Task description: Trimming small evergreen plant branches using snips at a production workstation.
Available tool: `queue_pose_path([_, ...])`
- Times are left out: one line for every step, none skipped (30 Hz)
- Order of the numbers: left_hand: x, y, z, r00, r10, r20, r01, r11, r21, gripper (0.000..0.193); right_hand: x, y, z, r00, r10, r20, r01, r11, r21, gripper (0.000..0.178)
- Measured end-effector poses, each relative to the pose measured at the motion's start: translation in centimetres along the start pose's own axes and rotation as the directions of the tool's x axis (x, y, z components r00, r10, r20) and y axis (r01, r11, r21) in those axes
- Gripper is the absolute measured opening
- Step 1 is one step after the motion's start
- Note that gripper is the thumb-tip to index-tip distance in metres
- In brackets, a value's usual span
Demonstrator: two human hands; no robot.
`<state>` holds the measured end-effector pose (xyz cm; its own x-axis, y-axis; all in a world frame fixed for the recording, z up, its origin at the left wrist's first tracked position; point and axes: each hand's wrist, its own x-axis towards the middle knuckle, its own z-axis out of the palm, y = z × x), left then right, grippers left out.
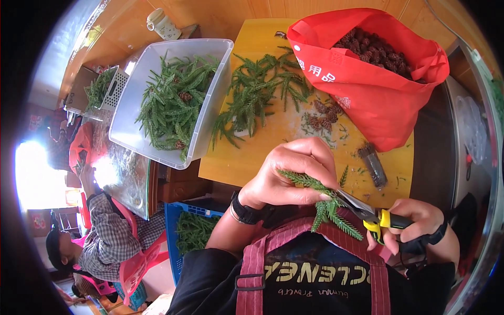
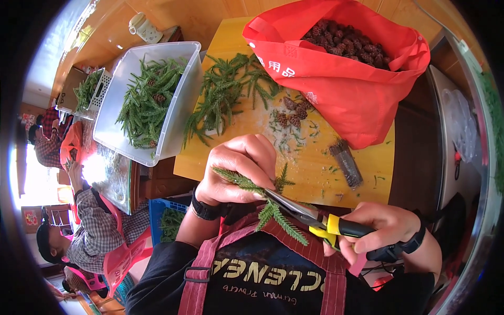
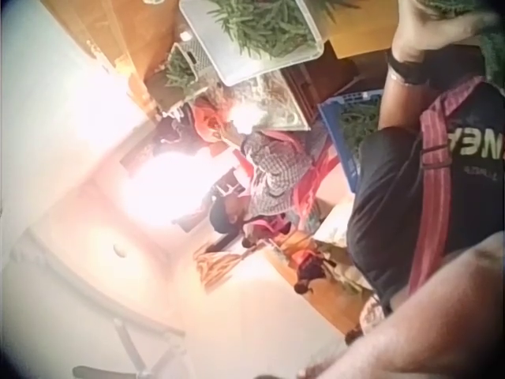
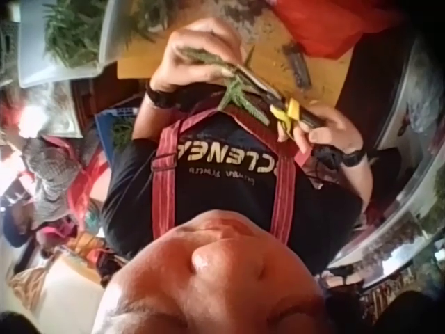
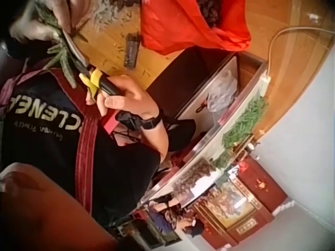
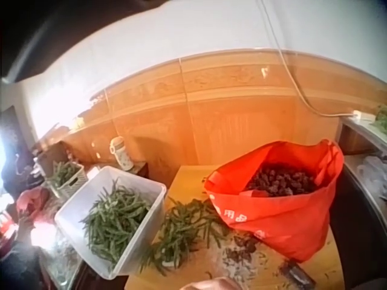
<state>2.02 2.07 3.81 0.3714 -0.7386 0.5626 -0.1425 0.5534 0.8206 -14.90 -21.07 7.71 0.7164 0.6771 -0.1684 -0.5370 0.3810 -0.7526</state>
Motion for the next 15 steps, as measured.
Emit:
queue_pose_path([-0.1, 0.0, -0.2, 1.0, 0.004, -0.02, -0.003, 1.0, 0.031, 0.015, -0.1, -0.6, -0.1, 0.998, 0.053, -0.019, -0.056, 0.985, -0.162, 0.018])
queue_pose_path([-0.2, 0.0, -0.3, 0.999, 0.009, -0.037, -0.006, 0.998, 0.061, 0.015, -0.2, -1.0, 0.1, 0.994, 0.101, -0.05, -0.111, 0.941, -0.319, 0.019])
queue_pose_path([-0.1, 0.1, -0.3, 0.997, 0.019, -0.077, -0.015, 0.999, 0.049, 0.016, -0.1, -0.9, 0.4, 0.992, 0.039, -0.118, -0.082, 0.916, -0.393, 0.016])
queue_pose_path([-0.2, 0.1, -0.6, 0.995, 0.01, -0.097, -0.004, 0.998, 0.065, 0.016, 0.0, -1.1, 0.8, 0.992, 0.037, -0.122, -0.083, 0.916, -0.393, 0.016])
queue_pose_path([-0.4, 0.1, -0.8, 0.993, -0.001, -0.117, 0.01, 0.997, 0.082, 0.017, 0.1, -1.5, 1.2, 0.98, -0.059, -0.191, -0.045, 0.866, -0.498, 0.017])
queue_pose_path([-0.6, 0.3, -0.7, 0.987, -0.019, -0.162, 0.036, 0.994, 0.103, 0.016, 0.1, -2.1, 1.7, 0.956, -0.159, -0.244, -0.02, 0.8, -0.6, 0.017])
queue_pose_path([-0.7, 0.3, -0.6, 0.986, -0.017, -0.164, 0.034, 0.994, 0.103, 0.016, -0.4, -3.2, 2.3, 0.929, -0.088, -0.36, -0.195, 0.711, -0.676, 0.028])
queue_pose_path([-0.6, 0.3, -0.4, 0.984, -0.037, -0.177, 0.058, 0.992, 0.112, 0.015, -0.5, -4.0, 3.3, 0.879, -0.129, -0.458, -0.253, 0.689, -0.679, 0.026])
queue_pose_path([-0.6, 0.3, -0.3, 0.98, -0.058, -0.189, 0.081, 0.99, 0.119, 0.014, -0.5, -4.4, 4.0, 0.818, -0.172, -0.549, -0.312, 0.669, -0.674, 0.025])
queue_pose_path([-0.5, 0.3, -0.1, 0.981, -0.056, -0.184, 0.078, 0.99, 0.116, 0.014, -0.9, -4.2, 3.5, 0.81, -0.292, -0.508, -0.265, 0.591, -0.762, 0.021])
queue_pose_path([-0.5, 0.1, 0.1, 0.98, -0.067, -0.186, 0.087, 0.991, 0.102, 0.014, -0.7, -4.3, 3.9, 0.75, -0.36, -0.555, -0.281, 0.586, -0.76, 0.018])
queue_pose_path([-0.4, -0.1, 0.3, 0.979, -0.079, -0.187, 0.097, 0.992, 0.087, 0.014, -0.5, -4.5, 4.2, 0.682, -0.425, -0.595, -0.298, 0.582, -0.757, 0.016])
queue_pose_path([-0.4, 0.0, 0.3, 0.978, -0.086, -0.19, 0.104, 0.991, 0.086, 0.014, -0.6, -4.8, 3.9, 0.68, -0.455, -0.575, -0.282, 0.561, -0.778, 0.02])
queue_pose_path([-0.4, 0.2, 0.3, 0.977, -0.094, -0.191, 0.111, 0.991, 0.081, 0.015, -0.5, -5.4, 4.0, 0.671, -0.471, -0.572, -0.275, 0.558, -0.783, 0.02])
queue_pose_path([-0.3, 0.2, 0.4, 0.975, -0.099, -0.199, 0.12, 0.988, 0.098, 0.017, -0.6, -6.0, 4.1, 0.658, -0.492, -0.57, -0.267, 0.556, -0.787, 0.02])
